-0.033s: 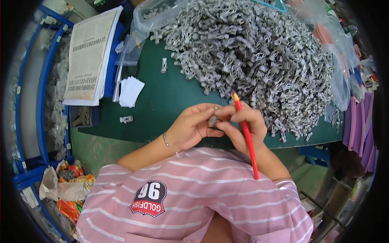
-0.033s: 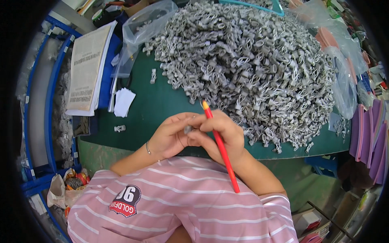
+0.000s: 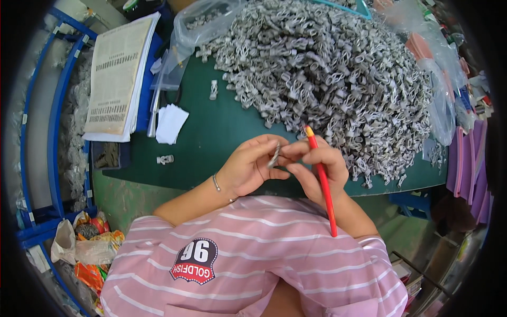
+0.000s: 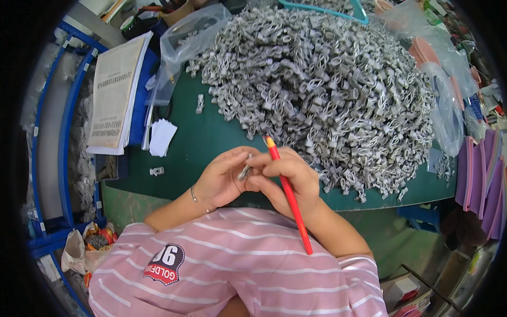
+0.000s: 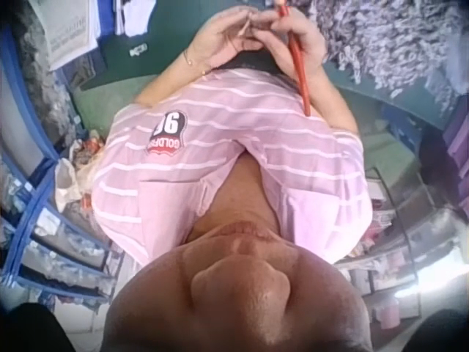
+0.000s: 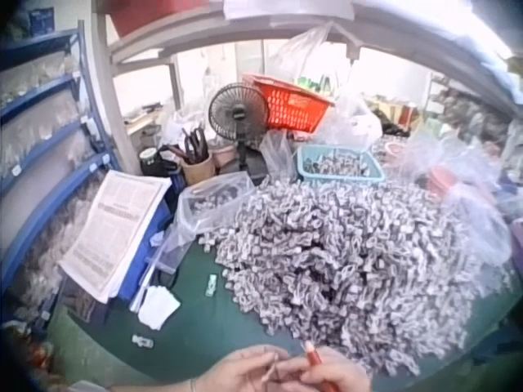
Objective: The person picks up metal fastener components from a large pile and joins two pieces together by hand, repeating this action and placing the finished parts on the table.
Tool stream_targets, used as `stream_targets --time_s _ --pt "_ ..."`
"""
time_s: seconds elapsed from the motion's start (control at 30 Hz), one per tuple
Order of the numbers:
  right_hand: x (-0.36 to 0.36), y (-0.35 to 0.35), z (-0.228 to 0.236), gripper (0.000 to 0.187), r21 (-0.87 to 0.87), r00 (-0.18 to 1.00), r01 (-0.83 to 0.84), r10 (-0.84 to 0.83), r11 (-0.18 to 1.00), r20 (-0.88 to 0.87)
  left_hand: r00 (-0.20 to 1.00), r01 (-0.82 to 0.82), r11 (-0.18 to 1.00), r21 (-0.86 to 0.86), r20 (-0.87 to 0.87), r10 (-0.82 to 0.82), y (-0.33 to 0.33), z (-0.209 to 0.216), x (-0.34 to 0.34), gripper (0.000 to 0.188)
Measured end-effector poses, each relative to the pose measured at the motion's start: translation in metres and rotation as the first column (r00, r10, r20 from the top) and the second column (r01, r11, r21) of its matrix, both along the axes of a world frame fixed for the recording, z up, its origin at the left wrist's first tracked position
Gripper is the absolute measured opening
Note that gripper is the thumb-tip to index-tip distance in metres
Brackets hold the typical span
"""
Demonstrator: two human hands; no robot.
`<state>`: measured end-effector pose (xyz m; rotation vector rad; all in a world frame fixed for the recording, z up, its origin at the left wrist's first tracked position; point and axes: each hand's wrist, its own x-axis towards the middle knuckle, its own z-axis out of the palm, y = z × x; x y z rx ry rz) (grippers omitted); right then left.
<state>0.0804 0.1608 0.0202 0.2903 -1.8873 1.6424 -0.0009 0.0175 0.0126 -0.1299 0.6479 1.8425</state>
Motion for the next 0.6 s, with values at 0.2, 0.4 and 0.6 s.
stream_targets --time_s 0.2,0.4,0.6 --pt "0.004 0.012 0.005 0.018 -0.16 0.975 0.222 -0.217 0.962 0.046 -0.087 -0.534 0.842 -0.071 -0.987 -0.138 0.051 0.009 -0.043 0.025" --pt "0.008 0.016 0.002 0.017 -0.088 0.971 0.232 -0.226 0.969 0.073 -0.378 -0.558 0.828 0.056 -0.905 -0.193 0.062 0.001 -0.06 0.023" --pt "-0.002 0.014 -0.003 0.016 -0.083 0.965 0.246 -0.236 0.966 0.116 -0.281 -0.562 0.827 0.02 -0.945 -0.169 0.046 -0.008 -0.062 0.013"
